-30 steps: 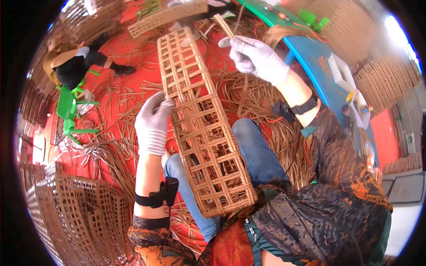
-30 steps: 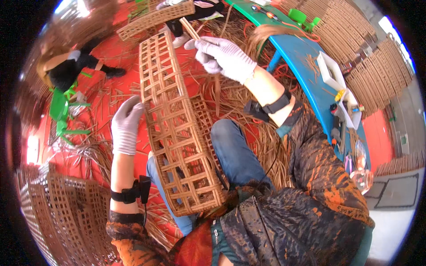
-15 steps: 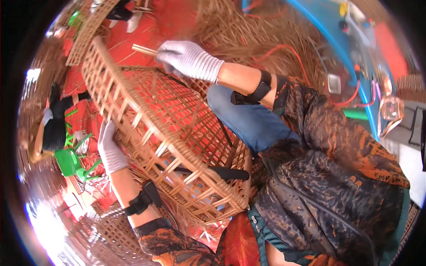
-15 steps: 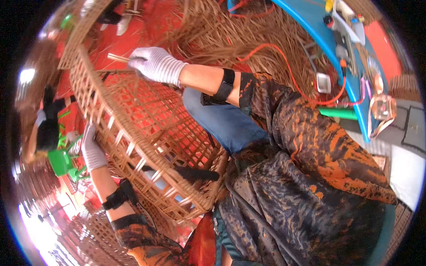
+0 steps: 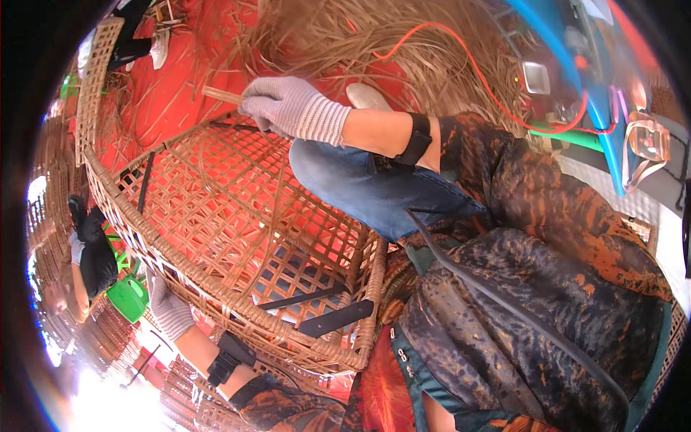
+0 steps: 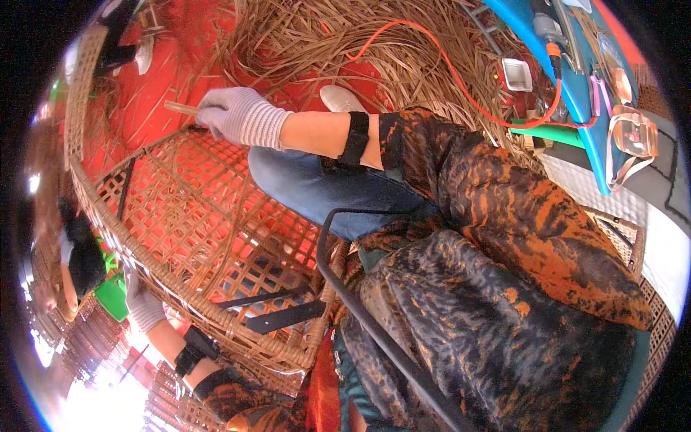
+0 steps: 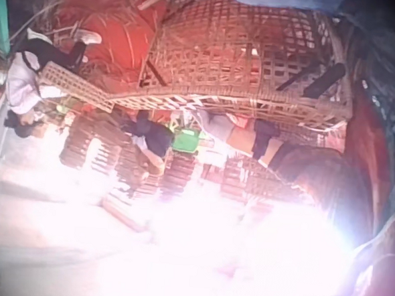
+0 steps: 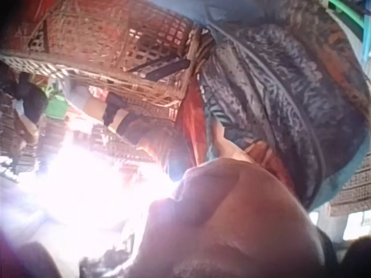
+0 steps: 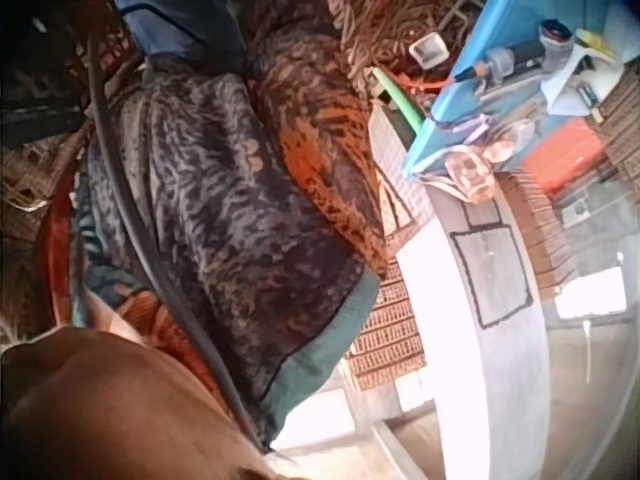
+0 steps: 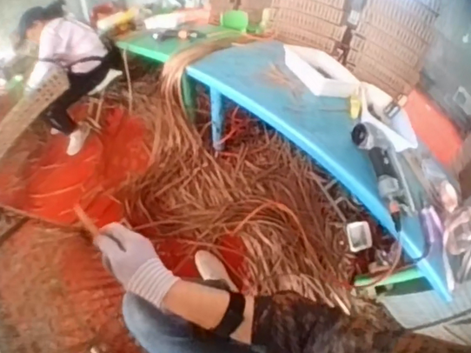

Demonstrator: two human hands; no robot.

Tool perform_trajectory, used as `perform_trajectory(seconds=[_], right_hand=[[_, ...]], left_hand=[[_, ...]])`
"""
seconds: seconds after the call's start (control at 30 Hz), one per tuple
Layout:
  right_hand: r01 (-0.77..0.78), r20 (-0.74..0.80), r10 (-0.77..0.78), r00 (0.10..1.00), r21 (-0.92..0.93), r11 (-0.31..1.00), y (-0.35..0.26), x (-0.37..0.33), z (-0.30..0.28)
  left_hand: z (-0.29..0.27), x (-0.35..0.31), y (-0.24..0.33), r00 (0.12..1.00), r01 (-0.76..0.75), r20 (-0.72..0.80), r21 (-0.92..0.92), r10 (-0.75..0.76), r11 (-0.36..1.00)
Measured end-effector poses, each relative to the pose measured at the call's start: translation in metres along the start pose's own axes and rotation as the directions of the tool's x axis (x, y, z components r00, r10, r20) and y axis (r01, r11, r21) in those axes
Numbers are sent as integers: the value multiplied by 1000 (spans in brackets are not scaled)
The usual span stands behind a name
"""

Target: Assembling and securing bamboo cages or frames using manual weaving and a pneumatic stapler.

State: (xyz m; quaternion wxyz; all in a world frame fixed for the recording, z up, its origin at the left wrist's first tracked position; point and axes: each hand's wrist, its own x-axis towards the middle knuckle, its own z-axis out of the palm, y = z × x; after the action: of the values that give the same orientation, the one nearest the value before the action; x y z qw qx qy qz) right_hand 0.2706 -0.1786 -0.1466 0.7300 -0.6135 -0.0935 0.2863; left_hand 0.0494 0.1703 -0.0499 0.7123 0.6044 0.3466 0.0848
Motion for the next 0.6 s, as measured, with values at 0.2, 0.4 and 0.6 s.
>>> perform_trajectory(seconds=[0.2, 0.4, 0.6], right_hand=[[-27, -17, 28, 999, 49, 998, 0, -2, -3], [-26, -38, 29, 999, 76, 997, 5, 3, -8], [-45, -17, 46, 999, 46, 998, 7, 6, 0]], left_hand=[[-7, -3, 1, 1000, -9, -19, 8, 9, 1000], [-6, -1, -6, 1000, 10, -17, -53, -11, 999], [2, -4, 1, 999, 11, 37, -73, -8, 997]])
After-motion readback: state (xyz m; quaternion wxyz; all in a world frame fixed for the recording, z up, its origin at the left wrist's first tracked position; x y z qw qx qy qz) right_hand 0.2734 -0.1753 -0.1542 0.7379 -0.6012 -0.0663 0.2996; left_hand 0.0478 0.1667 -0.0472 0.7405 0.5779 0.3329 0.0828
